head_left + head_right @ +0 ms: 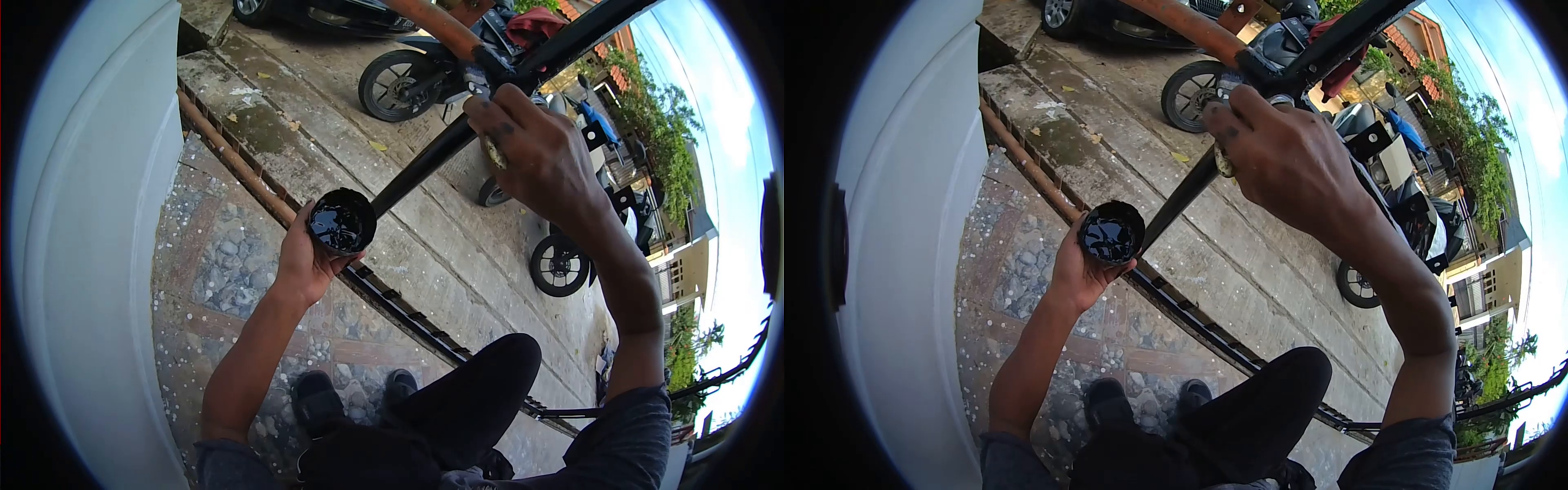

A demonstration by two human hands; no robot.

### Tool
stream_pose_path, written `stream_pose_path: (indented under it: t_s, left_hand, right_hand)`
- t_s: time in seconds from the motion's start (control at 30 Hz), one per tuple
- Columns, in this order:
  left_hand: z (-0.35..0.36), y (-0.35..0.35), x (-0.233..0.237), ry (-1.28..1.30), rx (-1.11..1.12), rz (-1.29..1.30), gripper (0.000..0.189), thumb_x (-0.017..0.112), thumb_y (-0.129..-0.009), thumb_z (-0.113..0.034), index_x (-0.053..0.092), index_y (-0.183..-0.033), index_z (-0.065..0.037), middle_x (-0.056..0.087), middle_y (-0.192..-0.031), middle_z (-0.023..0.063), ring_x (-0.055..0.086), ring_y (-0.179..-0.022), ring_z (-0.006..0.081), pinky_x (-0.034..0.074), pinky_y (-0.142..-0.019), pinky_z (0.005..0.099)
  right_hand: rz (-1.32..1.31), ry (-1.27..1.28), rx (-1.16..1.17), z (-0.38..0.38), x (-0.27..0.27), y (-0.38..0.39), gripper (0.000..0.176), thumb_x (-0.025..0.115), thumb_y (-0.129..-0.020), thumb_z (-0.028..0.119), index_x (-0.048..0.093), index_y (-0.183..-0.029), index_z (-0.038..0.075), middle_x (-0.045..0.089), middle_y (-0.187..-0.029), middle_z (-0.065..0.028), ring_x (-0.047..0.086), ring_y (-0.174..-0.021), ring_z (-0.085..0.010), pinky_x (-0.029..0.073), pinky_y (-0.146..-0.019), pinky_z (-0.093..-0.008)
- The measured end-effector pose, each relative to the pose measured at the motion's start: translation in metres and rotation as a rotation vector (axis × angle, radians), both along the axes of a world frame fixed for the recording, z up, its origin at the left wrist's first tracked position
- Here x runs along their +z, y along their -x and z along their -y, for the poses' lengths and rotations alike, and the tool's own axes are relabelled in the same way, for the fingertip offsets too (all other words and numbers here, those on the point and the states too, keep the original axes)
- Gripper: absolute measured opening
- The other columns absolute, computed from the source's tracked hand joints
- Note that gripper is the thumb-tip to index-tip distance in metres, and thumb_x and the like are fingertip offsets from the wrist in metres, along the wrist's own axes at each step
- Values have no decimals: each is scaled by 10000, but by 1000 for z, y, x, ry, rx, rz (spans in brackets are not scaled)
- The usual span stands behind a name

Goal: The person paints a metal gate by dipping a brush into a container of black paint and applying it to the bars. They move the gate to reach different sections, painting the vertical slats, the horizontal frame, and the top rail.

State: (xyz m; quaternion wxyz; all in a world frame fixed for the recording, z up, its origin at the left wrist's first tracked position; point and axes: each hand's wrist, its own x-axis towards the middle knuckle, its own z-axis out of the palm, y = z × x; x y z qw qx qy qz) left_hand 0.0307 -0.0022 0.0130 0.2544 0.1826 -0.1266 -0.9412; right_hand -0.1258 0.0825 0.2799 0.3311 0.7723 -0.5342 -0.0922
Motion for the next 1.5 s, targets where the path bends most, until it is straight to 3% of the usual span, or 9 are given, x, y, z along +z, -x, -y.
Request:
stream_pose_path:
  t_s: [0.4,0.63,0.73,0.87,0.93,1.07,1.27,1.43,1.5]
  left_hand:
    - [-8,1,-7,-8,-12,-1,493,365,-1034,-456,540,-1280,-66,651,-1149,134,702,-922,255,647,-731,412]
    - [-9,-11,-8,-28,16,49,472,347,-1044,-430,548,-1254,-59,668,-1111,129,709,-909,243,642,-732,393]
    - [-11,-15,-15,-48,25,64,455,349,-1046,-422,559,-1234,-64,676,-1083,122,712,-892,235,637,-734,395]
    - [-13,-20,-25,-45,19,85,448,358,-1043,-423,553,-1239,-71,674,-1075,123,709,-903,231,638,-729,400]
    - [-13,-22,-27,-42,22,111,451,360,-1040,-425,553,-1247,-74,672,-1085,121,709,-901,229,641,-721,397]
    - [-14,-24,-26,-51,37,145,463,357,-1033,-431,559,-1258,-80,671,-1108,112,708,-896,226,648,-712,391]
    - [-16,-29,-33,-42,48,161,459,354,-1033,-429,557,-1263,-87,674,-1104,109,707,-909,229,648,-713,387]
    - [-14,-22,-30,-43,25,162,457,348,-1036,-424,551,-1271,-88,672,-1110,111,707,-909,232,649,-710,387]
    - [-15,-20,-30,-33,14,147,457,349,-1036,-424,550,-1272,-87,670,-1115,110,707,-910,232,649,-714,389]
  right_hand:
    - [131,25,-8,8,-16,17,295,645,-794,-1,610,-1084,39,542,-875,-82,648,-649,-248,540,-555,-394]
    - [457,224,64,-14,-2,11,280,674,-847,-3,667,-1114,81,640,-853,-66,664,-646,-226,534,-566,-339]
    - [187,224,25,-27,-34,19,343,680,-825,-11,650,-1149,99,619,-881,-68,658,-645,-223,523,-541,-351]
    - [177,-185,-249,-54,-90,4,411,706,-786,-47,625,-1168,82,624,-923,-99,682,-714,-247,556,-598,-318]
    - [394,-251,-170,-62,-113,10,415,706,-784,-48,623,-1166,90,623,-901,-107,677,-699,-257,544,-581,-343]
    - [723,-159,-85,-42,-141,18,307,702,-822,-33,649,-1110,60,626,-815,-118,669,-667,-263,511,-569,-345]
    - [613,326,-20,-32,-104,14,189,670,-849,-30,678,-1023,43,649,-795,-123,674,-663,-242,517,-574,-312]
    - [704,6,-128,-29,-134,19,156,683,-859,3,679,-1012,35,675,-838,-120,687,-656,-204,518,-559,-320]
    - [745,110,-158,-23,-132,24,150,683,-865,14,679,-1013,36,678,-836,-115,692,-658,-205,519,-550,-314]
